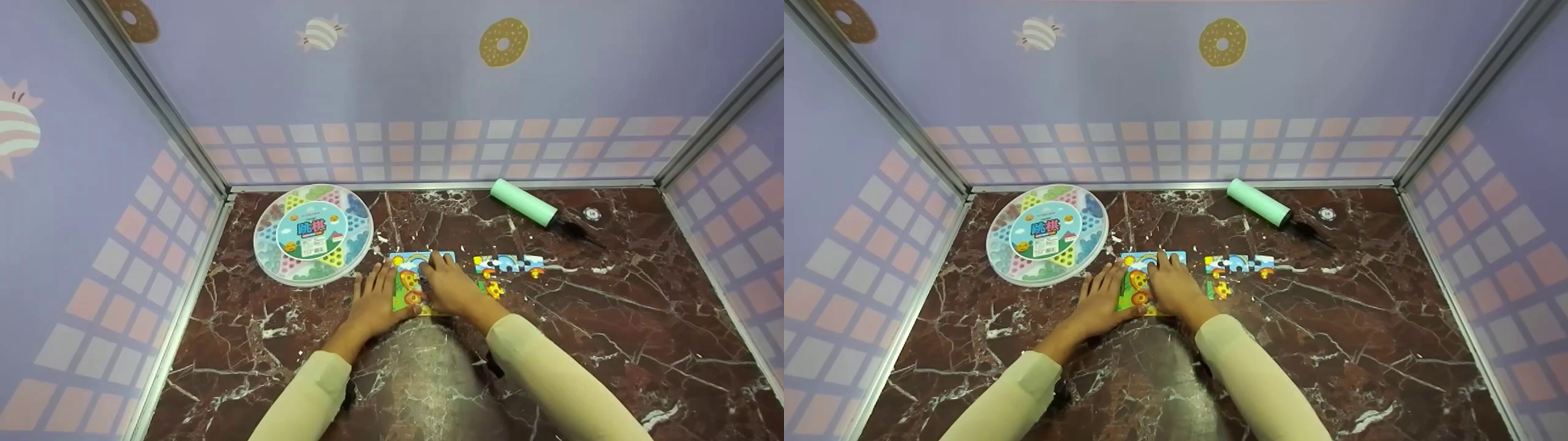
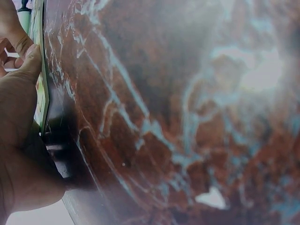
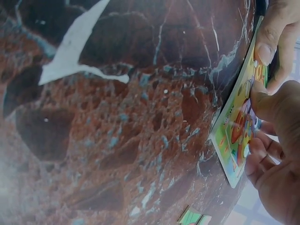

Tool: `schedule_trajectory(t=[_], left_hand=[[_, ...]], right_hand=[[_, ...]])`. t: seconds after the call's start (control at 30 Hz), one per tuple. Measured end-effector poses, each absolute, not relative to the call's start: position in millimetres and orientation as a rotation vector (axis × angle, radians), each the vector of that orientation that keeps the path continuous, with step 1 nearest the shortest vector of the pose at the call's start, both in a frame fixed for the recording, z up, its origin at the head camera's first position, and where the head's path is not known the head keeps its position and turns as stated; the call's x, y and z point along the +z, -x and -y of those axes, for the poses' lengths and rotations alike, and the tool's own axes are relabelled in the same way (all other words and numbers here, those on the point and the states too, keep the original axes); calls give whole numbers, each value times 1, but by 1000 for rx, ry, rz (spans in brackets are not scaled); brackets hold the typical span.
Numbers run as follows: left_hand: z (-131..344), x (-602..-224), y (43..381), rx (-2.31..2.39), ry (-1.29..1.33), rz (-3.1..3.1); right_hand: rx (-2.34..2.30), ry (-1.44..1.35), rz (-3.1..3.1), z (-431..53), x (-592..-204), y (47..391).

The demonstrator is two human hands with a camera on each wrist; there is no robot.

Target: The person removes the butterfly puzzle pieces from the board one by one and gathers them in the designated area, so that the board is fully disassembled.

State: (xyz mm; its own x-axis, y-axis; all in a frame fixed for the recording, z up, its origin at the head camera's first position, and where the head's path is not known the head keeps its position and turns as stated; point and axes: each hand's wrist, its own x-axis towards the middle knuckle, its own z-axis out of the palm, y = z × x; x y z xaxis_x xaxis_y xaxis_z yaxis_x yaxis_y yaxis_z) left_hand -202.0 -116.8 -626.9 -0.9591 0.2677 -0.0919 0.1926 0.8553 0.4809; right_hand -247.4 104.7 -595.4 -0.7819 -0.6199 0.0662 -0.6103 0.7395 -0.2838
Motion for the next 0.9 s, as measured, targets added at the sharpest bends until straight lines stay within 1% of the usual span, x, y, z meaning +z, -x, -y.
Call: schedule_trajectory(t=[0.17,0.2,0.37,0.67,0.9], left_hand=[[117,-629,202,720,-367,-2887],[117,-629,203,720,-368,-2889],[117,-629,203,708,-366,-2899],[116,-626,202,713,-368,-2885],[115,-626,202,680,-368,-2892]], right_hand=[[-490,989,-2875,-104,-593,248],[-491,957,-2862,-102,-582,244],[-472,921,-2844,-101,-581,244],[-554,986,-2798,-107,-582,244],[-495,1051,-2785,-109,-580,247]])
